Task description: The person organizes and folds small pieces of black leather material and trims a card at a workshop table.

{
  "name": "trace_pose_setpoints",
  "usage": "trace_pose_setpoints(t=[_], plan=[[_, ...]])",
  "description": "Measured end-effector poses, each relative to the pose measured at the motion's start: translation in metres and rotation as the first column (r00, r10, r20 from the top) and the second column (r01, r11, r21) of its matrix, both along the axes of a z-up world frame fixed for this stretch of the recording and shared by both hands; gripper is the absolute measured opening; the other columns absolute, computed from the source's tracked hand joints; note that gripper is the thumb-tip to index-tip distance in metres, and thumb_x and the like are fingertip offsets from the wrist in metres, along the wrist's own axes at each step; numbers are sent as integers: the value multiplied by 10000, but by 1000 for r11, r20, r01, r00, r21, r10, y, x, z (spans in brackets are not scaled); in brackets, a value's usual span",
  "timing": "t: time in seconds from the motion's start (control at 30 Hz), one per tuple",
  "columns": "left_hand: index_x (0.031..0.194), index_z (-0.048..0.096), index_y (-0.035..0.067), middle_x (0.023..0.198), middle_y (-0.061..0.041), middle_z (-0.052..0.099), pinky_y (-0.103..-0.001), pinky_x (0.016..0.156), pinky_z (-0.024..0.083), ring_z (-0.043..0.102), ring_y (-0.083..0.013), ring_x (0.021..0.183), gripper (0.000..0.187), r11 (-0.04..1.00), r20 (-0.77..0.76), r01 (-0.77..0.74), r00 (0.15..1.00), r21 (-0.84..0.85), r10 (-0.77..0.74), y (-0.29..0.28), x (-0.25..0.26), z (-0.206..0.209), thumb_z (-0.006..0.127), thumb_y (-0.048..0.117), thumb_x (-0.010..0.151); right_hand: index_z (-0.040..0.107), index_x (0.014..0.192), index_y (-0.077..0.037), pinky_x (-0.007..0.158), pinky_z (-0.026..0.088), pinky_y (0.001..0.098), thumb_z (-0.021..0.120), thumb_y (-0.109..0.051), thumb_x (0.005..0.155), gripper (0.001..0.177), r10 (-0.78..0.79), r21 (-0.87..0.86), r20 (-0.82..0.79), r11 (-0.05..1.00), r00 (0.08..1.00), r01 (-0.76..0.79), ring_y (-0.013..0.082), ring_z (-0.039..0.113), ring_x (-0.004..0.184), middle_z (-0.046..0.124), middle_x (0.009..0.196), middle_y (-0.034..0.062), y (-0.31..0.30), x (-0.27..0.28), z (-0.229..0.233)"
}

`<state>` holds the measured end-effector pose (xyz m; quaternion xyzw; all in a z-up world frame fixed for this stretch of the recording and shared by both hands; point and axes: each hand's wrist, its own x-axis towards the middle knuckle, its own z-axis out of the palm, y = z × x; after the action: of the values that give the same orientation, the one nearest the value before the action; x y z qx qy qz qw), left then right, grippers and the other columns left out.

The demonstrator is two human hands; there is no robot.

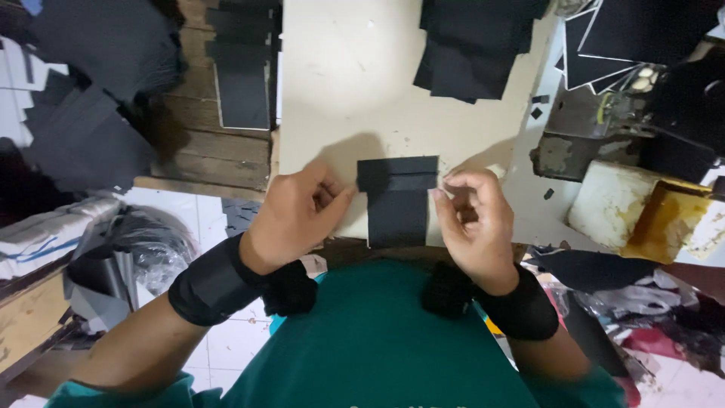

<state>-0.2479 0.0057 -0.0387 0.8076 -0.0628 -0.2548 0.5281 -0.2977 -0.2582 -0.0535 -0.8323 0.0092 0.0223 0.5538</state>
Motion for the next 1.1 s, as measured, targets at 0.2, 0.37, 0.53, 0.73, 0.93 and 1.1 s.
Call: trace_pose_setpoints(t=[0.2, 0.37, 0.53, 0.73, 0.93, 1.1], plan=[[1216, 631, -5, 681, -112, 683, -346, 500, 548, 678, -225, 545, 301, 972, 447, 180, 865, 151, -230, 7, -23, 6, 705, 141, 963, 565, 1206, -7, 581, 493, 214, 678, -37, 996, 240, 135, -181, -2, 974, 991, -133, 63, 641, 750, 683, 1337, 141, -4, -9, 12], [1422, 568, 1, 765, -144, 672, -389, 503, 537, 648, -272, 559, 517, 921, 557, 237, 739, 311, -378, 1, -27, 6, 707, 209, 970, 618, 1205, -19, 585, 485, 250, 677, -56, 983, 233, 156, -311, -31, 937, 987, -158, 117, 573, 615, 723, 1334, 110, 0, -11, 22], [1447, 543, -14, 771, -140, 662, -387, 537, 549, 660, -276, 605, 583, 896, 538, 236, 732, 376, -418, -2, -30, 5, 721, 239, 952, 583, 1251, -15, 724, 553, 292, 614, -39, 1031, 224, 245, -375, 135, 910, 960, -179, 190, 715, 913, 687, 1354, 130, -1, -14, 15], [1445, 528, -33, 831, -160, 677, -377, 558, 560, 675, -283, 655, 620, 913, 568, 211, 727, 349, -385, -2, -32, -5, 732, 245, 929, 563, 1251, 5, 777, 578, 339, 602, -28, 1034, 223, 267, -403, 134, 894, 954, -193, 252, 720, 954, 683, 1312, 160, -2, -14, 8], [1452, 519, -47, 786, -156, 669, -387, 545, 555, 667, -286, 622, 619, 908, 520, 236, 757, 346, -395, -2, -30, -3, 727, 212, 930, 579, 1232, -12, 819, 567, 376, 600, -12, 1037, 197, 268, -454, 169, 875, 949, -166, 267, 698, 919, 710, 1273, 156, 2, -12, 8], [1455, 512, -56, 796, -168, 680, -396, 526, 553, 666, -293, 583, 594, 906, 473, 263, 785, 331, -400, -2, -25, 0, 696, 163, 934, 596, 1232, -2, 824, 564, 379, 607, -31, 1036, 198, 253, -476, 106, 862, 962, -174, 282, 701, 931, 712, 1180, 172, 5, -10, 9]])
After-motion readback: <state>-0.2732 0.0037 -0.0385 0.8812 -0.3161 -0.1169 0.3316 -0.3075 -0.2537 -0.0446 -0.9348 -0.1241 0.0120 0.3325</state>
